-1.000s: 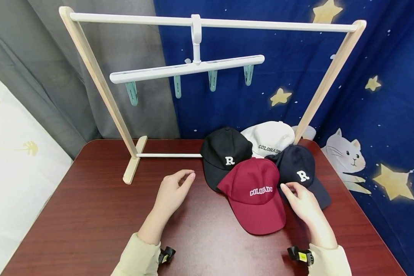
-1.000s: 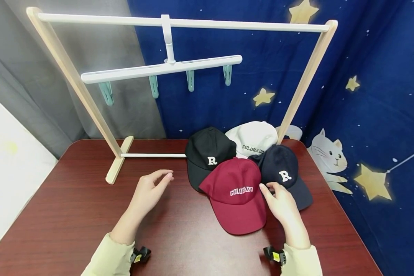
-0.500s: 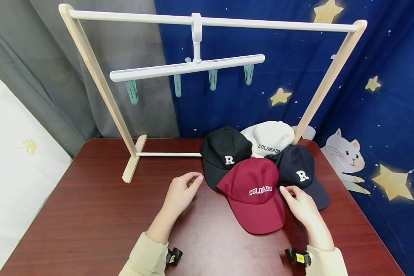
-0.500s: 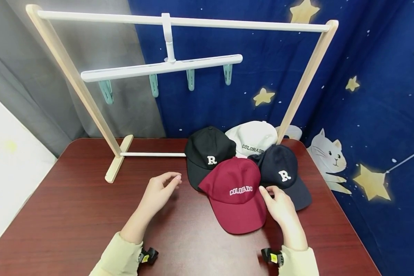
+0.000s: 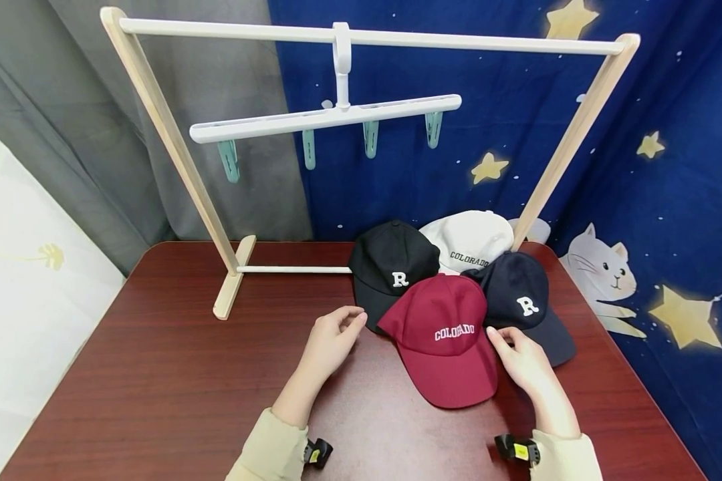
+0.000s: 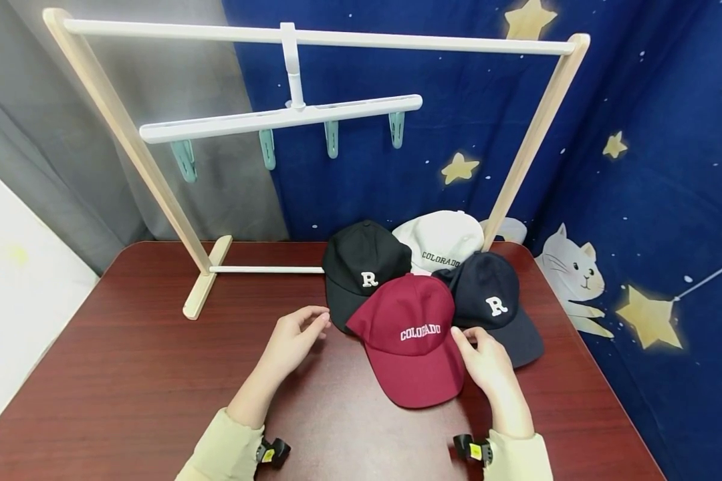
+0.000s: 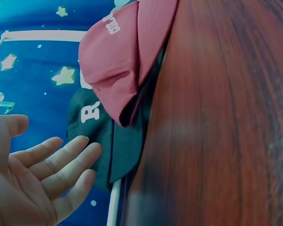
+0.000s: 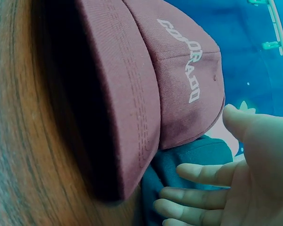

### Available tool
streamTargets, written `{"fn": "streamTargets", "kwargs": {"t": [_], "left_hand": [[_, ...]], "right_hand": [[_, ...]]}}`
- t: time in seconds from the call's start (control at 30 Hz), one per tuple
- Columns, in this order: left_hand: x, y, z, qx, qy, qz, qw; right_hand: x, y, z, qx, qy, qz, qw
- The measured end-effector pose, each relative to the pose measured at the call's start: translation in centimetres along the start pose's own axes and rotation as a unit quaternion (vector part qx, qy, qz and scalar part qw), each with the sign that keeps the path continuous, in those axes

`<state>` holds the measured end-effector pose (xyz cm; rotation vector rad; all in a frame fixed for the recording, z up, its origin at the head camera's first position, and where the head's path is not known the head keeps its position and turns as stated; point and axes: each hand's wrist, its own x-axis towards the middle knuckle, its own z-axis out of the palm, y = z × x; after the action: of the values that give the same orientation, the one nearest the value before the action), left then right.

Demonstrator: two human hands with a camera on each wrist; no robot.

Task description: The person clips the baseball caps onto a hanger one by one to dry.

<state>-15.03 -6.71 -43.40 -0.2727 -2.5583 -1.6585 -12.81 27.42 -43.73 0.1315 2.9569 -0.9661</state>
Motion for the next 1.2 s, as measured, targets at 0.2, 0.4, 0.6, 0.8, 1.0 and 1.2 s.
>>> {"fn": "streamTargets", "kwargs": {"t": [0.2, 0.4, 0.6, 0.8, 1.0, 1.2], "left_hand": [[0.2, -0.4, 0.7, -0.027, -0.012, -0.020, 0.9994], [0.3, -0.6, 1.3, -0.038, -0.024, -0.025, 0.9987], [0.4, -0.5, 1.9, -0.043, -0.037, -0.039, 0.9976], [0.5, -0.7, 2.6, -0.059, -0.051, -0.040, 0.9961], [0.5, -0.6, 3.0, -0.062, -0.059, -0.037, 0.9957], [0.7, -0.8, 3.5, -0.064, -0.064, -0.042, 0.9950]], "right_hand": [[0.0, 0.3, 0.2, 0.008, 0.001, 0.004, 1.0000], [0.1, 0.5, 0.4, 0.009, 0.005, 0.001, 0.9999], [0.1, 0.5, 0.6, 0.010, 0.000, 0.005, 0.9999], [0.1, 0.5, 0.8, 0.014, -0.002, 0.011, 0.9998], [0.1, 0.3, 1.1, 0.013, -0.009, 0.012, 0.9998], [0.2, 0.5, 1.2, 0.021, -0.011, 0.013, 0.9996]]}}
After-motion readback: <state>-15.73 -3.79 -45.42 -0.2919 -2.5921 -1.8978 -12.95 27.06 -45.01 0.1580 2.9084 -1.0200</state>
